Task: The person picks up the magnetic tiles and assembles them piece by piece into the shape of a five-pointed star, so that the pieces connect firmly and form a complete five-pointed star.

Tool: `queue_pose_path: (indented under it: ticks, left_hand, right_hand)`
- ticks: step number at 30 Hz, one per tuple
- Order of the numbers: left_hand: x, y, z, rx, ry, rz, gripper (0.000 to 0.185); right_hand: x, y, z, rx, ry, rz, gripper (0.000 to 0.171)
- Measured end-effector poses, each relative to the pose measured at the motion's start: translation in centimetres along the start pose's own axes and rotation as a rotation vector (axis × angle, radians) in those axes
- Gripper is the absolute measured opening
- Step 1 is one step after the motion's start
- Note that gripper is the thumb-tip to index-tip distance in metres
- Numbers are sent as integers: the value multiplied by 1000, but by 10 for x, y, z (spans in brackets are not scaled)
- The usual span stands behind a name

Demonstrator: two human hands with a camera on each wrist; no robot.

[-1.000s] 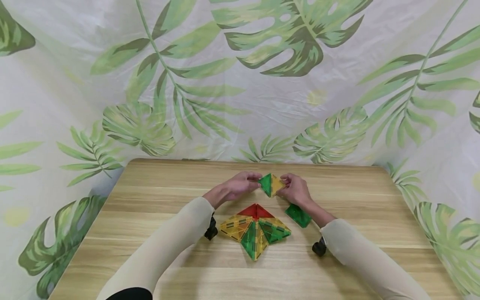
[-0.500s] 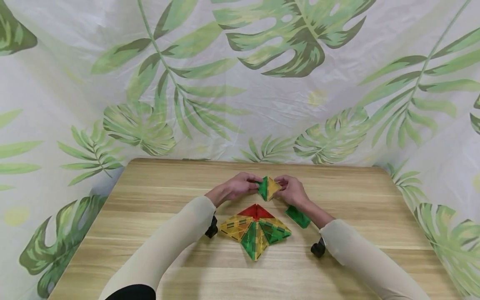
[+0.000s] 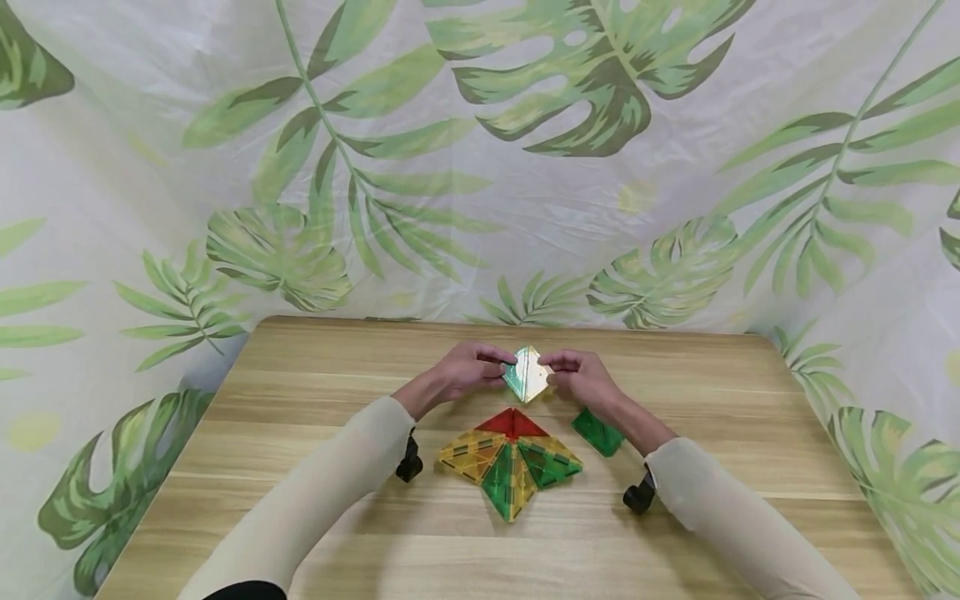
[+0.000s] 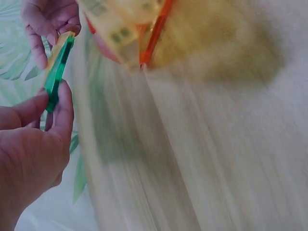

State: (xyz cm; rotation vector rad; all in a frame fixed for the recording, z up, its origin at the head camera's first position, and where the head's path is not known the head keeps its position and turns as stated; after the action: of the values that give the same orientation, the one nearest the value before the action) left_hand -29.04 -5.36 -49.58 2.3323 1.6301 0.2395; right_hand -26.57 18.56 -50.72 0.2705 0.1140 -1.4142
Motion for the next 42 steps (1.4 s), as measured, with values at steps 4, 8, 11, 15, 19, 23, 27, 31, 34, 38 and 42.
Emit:
queue_pose_path:
  ticks: [4, 8, 11, 15, 19, 23, 27, 31, 34, 38, 42]
  left_hand:
    - [-9, 8, -3, 17, 29, 53, 30]
    - [-17, 18, -7, 32, 33, 93, 33]
    - [-24, 23, -5, 45, 37, 121, 36]
    - [-31, 32, 0, 55, 41, 143, 36]
    - [-35, 39, 6, 39, 41, 144, 34]
    - [-36, 44, 13, 32, 41, 146, 32]
    - [-37, 48, 17, 19, 61, 139, 31]
    - [-38, 51, 21, 6, 61, 129, 29]
    - [-39, 51, 24, -2, 56, 128, 29]
    - [-40, 51, 28, -11, 56, 123, 28]
    - [-42, 51, 32, 1, 21, 113, 28]
  right_hand:
    - [1, 4, 9, -41, -53, 54, 33]
    - [5, 8, 17, -70, -83, 100, 33]
    - [11, 9, 20, -78, -103, 133, 33]
    - [18, 10, 20, -75, -118, 168, 32]
    - [24, 11, 21, -74, -103, 204, 31]
    - [29, 13, 22, -74, -91, 239, 30]
    - [35, 12, 22, -67, -98, 268, 30]
    - [39, 8, 19, -53, -85, 282, 31]
    - [42, 5, 16, -44, -65, 287, 33]
    - [45, 2, 14, -58, -37, 296, 33]
    - [48, 2, 15, -79, -19, 309, 32]
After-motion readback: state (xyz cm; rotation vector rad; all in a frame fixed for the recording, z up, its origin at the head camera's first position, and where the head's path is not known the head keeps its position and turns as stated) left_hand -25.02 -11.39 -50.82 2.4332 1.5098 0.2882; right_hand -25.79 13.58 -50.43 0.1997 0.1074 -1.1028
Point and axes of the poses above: each hand's wrist, its own y-axis away from the middle knuckle, its own x-axis out of the palm, z = x × y, the point moved 2 cm from there along -y, towards the middle knuckle, and after that the axes turned 7 degrees about -z, right-handed, at the moved point
